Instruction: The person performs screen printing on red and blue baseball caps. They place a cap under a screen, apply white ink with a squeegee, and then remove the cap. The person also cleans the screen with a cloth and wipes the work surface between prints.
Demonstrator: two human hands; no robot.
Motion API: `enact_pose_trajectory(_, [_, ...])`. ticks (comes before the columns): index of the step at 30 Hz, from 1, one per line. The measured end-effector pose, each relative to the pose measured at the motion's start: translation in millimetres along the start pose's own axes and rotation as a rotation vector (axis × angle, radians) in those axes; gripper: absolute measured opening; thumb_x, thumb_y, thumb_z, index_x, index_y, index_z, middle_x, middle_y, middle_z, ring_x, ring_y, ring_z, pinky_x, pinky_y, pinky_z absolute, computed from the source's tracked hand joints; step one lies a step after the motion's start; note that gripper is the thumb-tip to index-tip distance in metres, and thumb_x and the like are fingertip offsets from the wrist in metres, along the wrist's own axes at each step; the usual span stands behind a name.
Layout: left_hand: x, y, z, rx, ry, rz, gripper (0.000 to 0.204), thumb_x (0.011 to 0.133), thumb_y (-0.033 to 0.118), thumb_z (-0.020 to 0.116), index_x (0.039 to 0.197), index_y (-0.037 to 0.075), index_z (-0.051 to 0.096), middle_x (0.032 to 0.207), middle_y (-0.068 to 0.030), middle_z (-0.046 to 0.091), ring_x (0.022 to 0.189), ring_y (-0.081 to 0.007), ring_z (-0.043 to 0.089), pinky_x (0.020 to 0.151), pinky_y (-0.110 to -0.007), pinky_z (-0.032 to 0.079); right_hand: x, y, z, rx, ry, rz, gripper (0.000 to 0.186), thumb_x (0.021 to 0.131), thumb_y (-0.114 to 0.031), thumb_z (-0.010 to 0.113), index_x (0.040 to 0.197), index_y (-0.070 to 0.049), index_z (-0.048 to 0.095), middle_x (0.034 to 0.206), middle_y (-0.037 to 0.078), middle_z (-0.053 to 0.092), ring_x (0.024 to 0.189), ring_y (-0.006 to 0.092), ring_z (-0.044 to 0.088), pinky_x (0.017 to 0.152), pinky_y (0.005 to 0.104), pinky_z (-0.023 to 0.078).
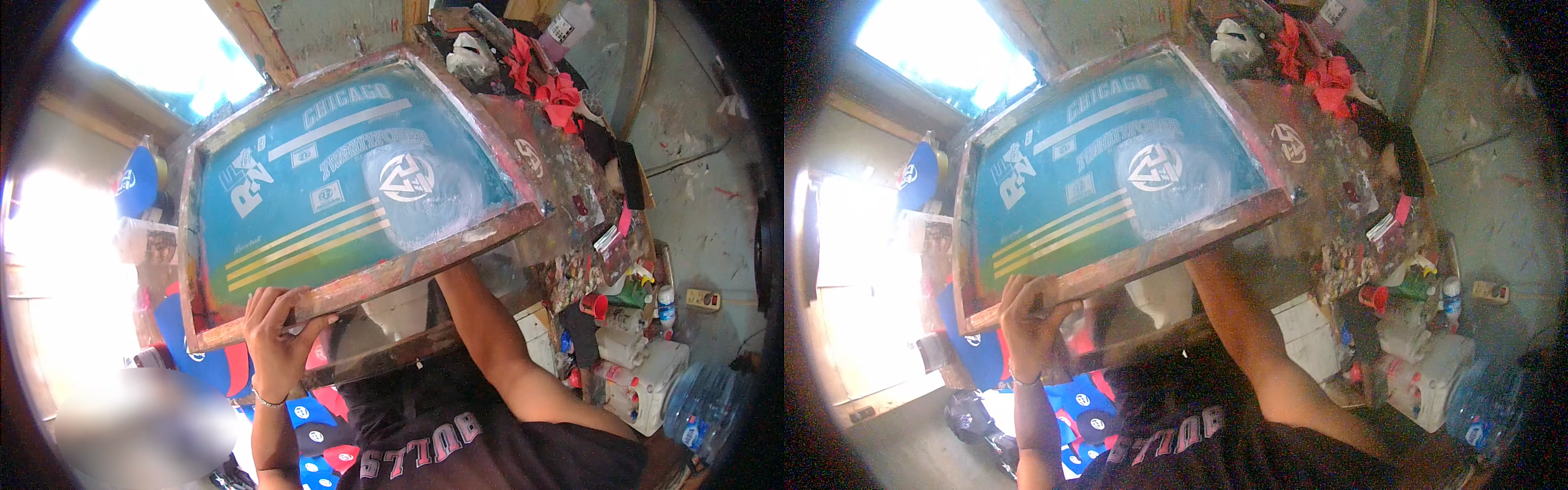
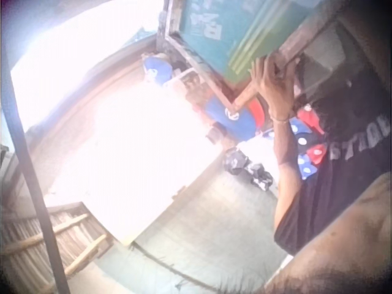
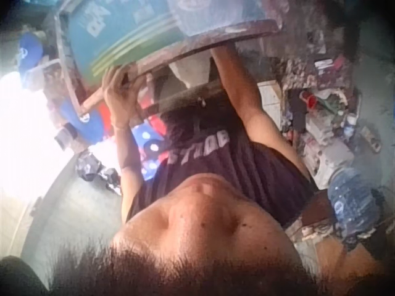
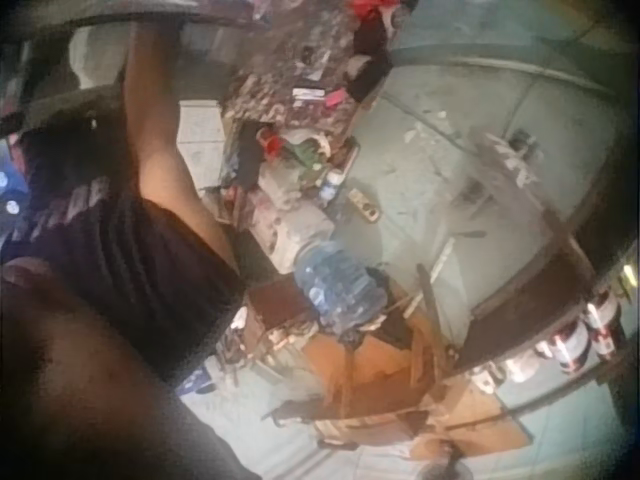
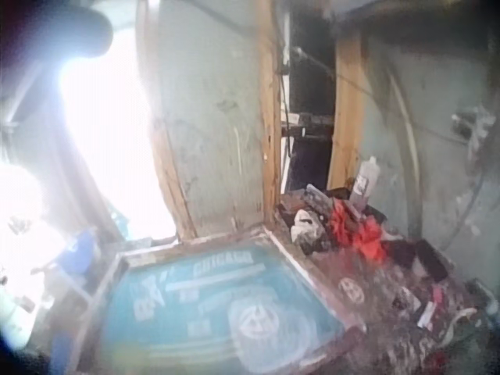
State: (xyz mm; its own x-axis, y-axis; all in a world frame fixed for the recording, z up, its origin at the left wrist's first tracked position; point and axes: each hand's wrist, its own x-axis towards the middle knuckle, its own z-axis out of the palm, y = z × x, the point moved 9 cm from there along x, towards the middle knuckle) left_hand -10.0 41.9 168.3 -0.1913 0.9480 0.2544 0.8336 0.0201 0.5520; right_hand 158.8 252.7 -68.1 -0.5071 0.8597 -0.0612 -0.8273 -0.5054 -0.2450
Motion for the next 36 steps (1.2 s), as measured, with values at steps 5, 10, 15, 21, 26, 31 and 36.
enact_pose_trajectory(5, [-2,-1,-1,-0.012,0.012,0.006,0.046,0.062,0.019,0.093,0.099,-0.001,0.074,0.085,-0.0096,0.063,0.078,-0.0274,0.057,0.073,-0.039,0.046,-5,6,3,0.007,-0.007,0.016,0.038,0.104,-0.026,0.058,0.137,-0.006,0.054,0.131,0.011,0.06,0.12,0.024,0.058,0.105,0.041,0.048])
enact_pose_trajectory(10, [0,-1,0,-0.036,0.023,0.004,0.047,0.061,0.02,0.094,0.098,-0.001,0.073,0.085,-0.0101,0.062,0.079,-0.0285,0.056,0.073,-0.039,0.046,-3,7,3,0.004,-0.005,0.023,0.039,0.104,-0.027,0.058,0.137,-0.007,0.053,0.132,0.011,0.06,0.121,0.0243,0.057,0.105,0.0414,0.048])
enact_pose_trajectory(15, [-1,-4,3,-0.013,-0.001,-0.001,0.047,0.061,0.021,0.094,0.097,0.0,0.073,0.084,-0.0101,0.061,0.078,-0.0289,0.055,0.073,-0.039,0.045,-2,8,4,0.006,-0.014,0.035,0.04,0.104,-0.027,0.058,0.138,-0.007,0.052,0.132,0.011,0.059,0.121,0.0246,0.057,0.106,0.0417,0.048])
enact_pose_trajectory(21, [-1,-5,1,-0.034,0.017,-0.007,0.046,0.062,0.022,0.094,0.097,0.001,0.073,0.083,-0.0096,0.059,0.076,-0.0284,0.053,0.072,-0.038,0.044,0,7,8,0.001,-0.031,0.042,0.04,0.104,-0.028,0.057,0.138,-0.007,0.052,0.133,0.011,0.059,0.122,0.0249,0.057,0.106,0.0422,0.047])
enact_pose_trajectory(26, [-2,-7,5,-0.025,0.009,-0.008,0.046,0.062,0.022,0.094,0.097,0.001,0.073,0.082,-0.0095,0.059,0.076,-0.0286,0.053,0.071,-0.039,0.044,1,7,6,0.003,-0.027,0.047,0.041,0.104,-0.028,0.057,0.139,-0.007,0.051,0.134,0.012,0.059,0.122,0.0252,0.056,0.107,0.0426,0.047])
enact_pose_trajectory(31, [0,-3,2,-0.024,0.018,0.007,0.046,0.062,0.022,0.094,0.096,0.001,0.072,0.083,-0.0092,0.06,0.076,-0.0283,0.054,0.072,-0.039,0.044,-8,8,6,0.008,-0.028,0.053,0.042,0.104,-0.029,0.057,0.139,-0.007,0.051,0.134,0.012,0.058,0.123,0.0254,0.056,0.107,0.0429,0.047])
enact_pose_trajectory(36, [-2,-4,4,-0.015,0.002,-0.007,0.045,0.062,0.022,0.094,0.096,0.001,0.072,0.084,-0.0092,0.061,0.077,-0.0285,0.055,0.072,-0.038,0.044,-5,14,4,0.017,-0.023,0.054,0.042,0.104,-0.029,0.057,0.14,-0.007,0.05,0.135,0.012,0.058,0.123,0.0257,0.056,0.107,0.0433,0.046])
